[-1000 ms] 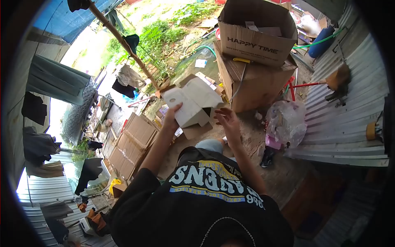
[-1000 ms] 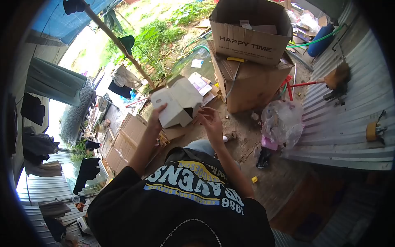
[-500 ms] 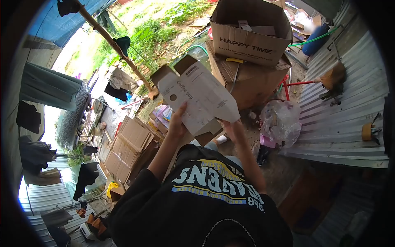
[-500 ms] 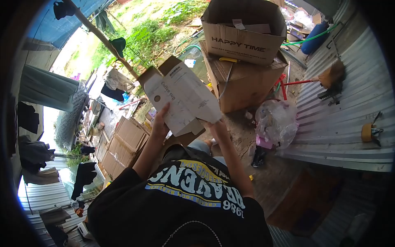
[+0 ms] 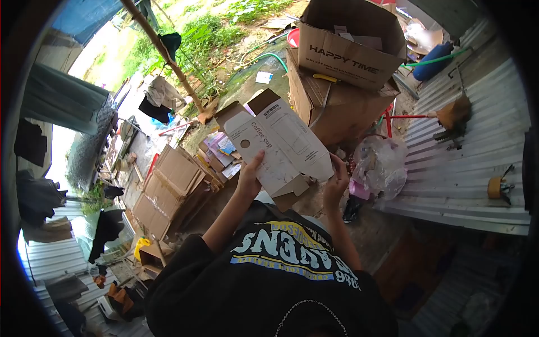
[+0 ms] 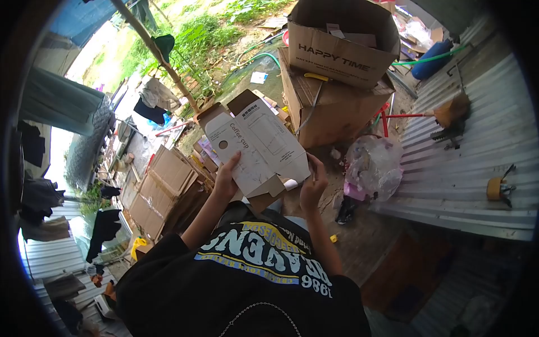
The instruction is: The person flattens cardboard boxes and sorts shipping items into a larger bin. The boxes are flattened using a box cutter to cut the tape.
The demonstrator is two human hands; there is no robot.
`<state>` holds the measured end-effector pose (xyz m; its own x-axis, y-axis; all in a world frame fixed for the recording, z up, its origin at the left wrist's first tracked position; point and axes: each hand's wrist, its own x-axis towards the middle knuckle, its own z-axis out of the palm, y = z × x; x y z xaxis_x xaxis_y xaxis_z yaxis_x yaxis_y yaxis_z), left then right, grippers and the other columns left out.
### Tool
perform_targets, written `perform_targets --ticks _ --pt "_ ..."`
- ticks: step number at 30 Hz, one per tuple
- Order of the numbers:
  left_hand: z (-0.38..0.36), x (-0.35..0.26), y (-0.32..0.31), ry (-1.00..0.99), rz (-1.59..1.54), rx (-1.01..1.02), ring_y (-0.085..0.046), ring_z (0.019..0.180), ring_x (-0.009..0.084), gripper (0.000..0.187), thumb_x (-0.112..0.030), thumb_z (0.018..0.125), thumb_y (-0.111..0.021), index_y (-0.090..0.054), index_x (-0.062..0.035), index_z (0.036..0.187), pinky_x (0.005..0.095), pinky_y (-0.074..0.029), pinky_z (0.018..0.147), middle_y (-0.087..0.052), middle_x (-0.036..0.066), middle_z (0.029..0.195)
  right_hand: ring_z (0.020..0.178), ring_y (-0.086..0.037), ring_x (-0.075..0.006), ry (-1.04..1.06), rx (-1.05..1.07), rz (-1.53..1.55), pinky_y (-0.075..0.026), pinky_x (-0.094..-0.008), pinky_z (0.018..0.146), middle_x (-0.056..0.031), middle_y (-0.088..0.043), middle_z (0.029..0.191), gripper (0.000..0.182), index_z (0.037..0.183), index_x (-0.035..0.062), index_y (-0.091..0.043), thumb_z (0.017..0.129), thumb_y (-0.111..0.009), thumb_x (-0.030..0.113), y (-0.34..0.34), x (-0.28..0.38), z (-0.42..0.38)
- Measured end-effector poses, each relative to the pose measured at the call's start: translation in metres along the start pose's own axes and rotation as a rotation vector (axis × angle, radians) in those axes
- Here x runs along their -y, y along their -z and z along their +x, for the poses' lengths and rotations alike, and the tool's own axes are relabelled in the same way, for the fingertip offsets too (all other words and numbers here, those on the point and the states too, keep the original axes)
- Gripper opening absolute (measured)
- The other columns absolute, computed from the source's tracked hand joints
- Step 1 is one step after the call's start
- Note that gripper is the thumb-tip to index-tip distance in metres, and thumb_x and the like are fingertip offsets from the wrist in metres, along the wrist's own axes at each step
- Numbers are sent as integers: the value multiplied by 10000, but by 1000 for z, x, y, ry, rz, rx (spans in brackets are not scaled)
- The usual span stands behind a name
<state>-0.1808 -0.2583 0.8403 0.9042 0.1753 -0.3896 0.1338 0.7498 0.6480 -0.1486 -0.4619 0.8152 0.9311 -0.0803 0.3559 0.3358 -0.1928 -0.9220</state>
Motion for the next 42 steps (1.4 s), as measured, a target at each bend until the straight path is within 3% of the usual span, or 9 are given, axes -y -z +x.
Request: perform_targets --ticks 2,5,21,25,29,35,37,39,42 --pt "-2 0 8 -24 -39 -6 -541 928 270 401 -175 811 -521 -391 24 1133 377 -461 794 -521 157 1042 933 -530 -175 -589 64 866 -393 -290 833 -74 -561 1007 259 1078 11 -491 831 -458 84 -1 -9 -1" --pt "-1 -10 32 11 -64 47 -525 949 256 395 -147 800 -530 -390 16 1131 379 -448 811 -501 142 1069 925 -528 -150 -862 235 1111 -394 -274 818 -57 -559 989 211 1029 20 -505 832 -466 83 -2 -23 -13" --pt "51 -60 58 -292 333 -343 -570 695 131 319 -243 776 -601 -561 9 968 247 -444 628 -595 40 830 815 -554 -123 -709 996 257 -428 -249 680 -47 -580 938 232 1028 27 -510 827 -491 140 -81 -123 77" --pt "106 -88 56 -381 255 -458 -564 750 150 357 -256 785 -589 -530 16 1009 265 -455 656 -569 62 907 734 -582 -176 -899 562 264 -464 -291 685 -104 -586 887 199 958 -2 -504 833 -454 144 -111 -190 175" --pt "154 -135 93 -505 191 -751 -540 856 175 443 -254 783 -589 -455 36 1090 308 -450 739 -531 85 993 801 -579 -258 -1159 23 746 -476 -382 734 -166 -582 880 193 878 0 -499 823 -431 171 -125 -316 277" --pt "152 -158 234 -642 213 -1233 -561 794 209 473 -248 749 -626 -462 60 1068 314 -466 707 -541 119 978 1047 -440 -326 -1299 -701 783 -335 -439 932 -228 -380 1193 441 1114 -91 -380 840 -408 253 -148 -431 359" --pt "138 -155 245 -553 177 -1314 -561 783 210 450 -226 749 -626 -471 57 1062 312 -466 703 -546 116 979 1092 -411 -298 -1318 -745 714 -292 -416 960 -180 -295 1286 470 1166 -32 -380 823 -441 284 -159 -441 368" --pt "122 -138 255 -482 217 -1432 -561 772 204 414 -178 747 -626 -479 53 1057 307 -462 696 -552 111 980 1065 -437 -273 -1044 -627 823 -337 -386 926 -116 -353 1265 425 1160 58 -426 801 -485 277 -143 -541 360" --pt "118 -126 265 -417 394 -1536 -558 774 189 373 -129 743 -624 -493 54 1041 298 -454 687 -557 104 969 996 -484 -225 -1086 -741 835 -408 -356 816 -79 -483 1111 354 1086 110 -498 765 -553 250 -151 -499 382"
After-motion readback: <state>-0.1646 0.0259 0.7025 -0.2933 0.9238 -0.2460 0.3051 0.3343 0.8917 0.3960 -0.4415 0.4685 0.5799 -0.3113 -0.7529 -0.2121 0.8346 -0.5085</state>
